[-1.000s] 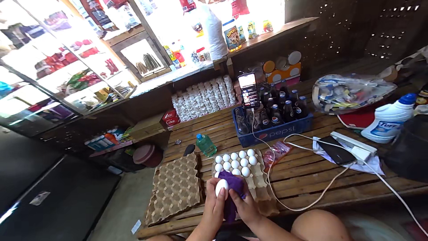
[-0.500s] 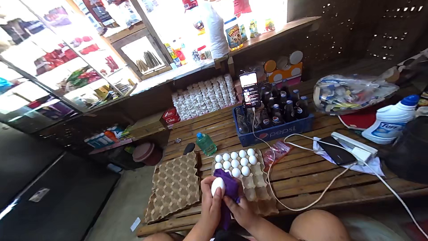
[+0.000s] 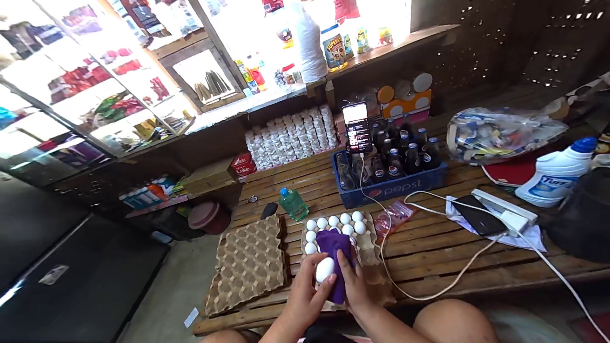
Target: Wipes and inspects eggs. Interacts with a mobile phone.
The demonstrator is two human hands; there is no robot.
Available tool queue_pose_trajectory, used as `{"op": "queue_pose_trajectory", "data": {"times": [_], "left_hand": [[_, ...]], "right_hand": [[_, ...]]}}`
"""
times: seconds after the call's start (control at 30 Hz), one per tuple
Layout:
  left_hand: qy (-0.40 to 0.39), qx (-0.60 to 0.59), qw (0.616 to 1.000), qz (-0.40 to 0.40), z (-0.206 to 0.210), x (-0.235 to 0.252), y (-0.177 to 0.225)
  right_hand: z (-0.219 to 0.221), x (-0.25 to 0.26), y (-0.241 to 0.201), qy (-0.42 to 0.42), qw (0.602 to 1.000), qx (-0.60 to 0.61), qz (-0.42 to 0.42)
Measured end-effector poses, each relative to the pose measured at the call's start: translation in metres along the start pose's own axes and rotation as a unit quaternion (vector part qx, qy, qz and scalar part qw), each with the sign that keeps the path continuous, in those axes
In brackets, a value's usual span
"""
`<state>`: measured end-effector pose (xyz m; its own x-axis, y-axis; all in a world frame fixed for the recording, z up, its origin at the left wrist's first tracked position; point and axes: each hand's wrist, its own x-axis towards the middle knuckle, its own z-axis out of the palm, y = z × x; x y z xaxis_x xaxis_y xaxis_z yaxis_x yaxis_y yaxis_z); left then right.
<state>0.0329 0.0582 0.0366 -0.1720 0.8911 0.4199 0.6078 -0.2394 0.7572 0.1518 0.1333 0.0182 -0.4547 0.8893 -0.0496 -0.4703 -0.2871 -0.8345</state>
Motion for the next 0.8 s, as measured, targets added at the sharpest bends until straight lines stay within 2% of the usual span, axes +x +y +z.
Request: {"op": "queue_pose_trajectory", "data": {"times": [0.17,0.27,0.33,0.43,0.53,0.67,0.8], "left_hand": [[0.068,0.063,0.995,0.030,-0.010,0.008,-0.005],[0.105,0.103,0.988,0.042,-0.009,0.009,-0.006],[0.095,0.122,0.987,0.032,-0.005,0.006,-0.004],[0.045,0.141,0.989,0.030,0.001,-0.002,0.003],[0.025,0.150,0.983,0.101,0.006,-0.005,0.000],[0.054,0.183,0.969,0.159,0.000,0.004,-0.007],[0.100,0.193,0.965,0.144,-0.011,0.015,-0.013]], "right_hand": [[-0.003,-0.005,0.010,-0.132,0.985,-0.034,-0.109],[-0.003,-0.003,0.016,-0.146,0.977,-0.053,-0.144],[-0.002,-0.004,0.012,-0.112,0.987,-0.036,-0.106],[0.003,-0.003,-0.002,-0.025,0.999,0.020,0.025],[0.003,0.004,-0.006,0.010,0.990,0.104,0.099],[0.004,-0.002,-0.009,-0.058,0.970,0.172,0.165],[0.004,-0.005,-0.010,-0.132,0.960,0.193,0.156]]}}
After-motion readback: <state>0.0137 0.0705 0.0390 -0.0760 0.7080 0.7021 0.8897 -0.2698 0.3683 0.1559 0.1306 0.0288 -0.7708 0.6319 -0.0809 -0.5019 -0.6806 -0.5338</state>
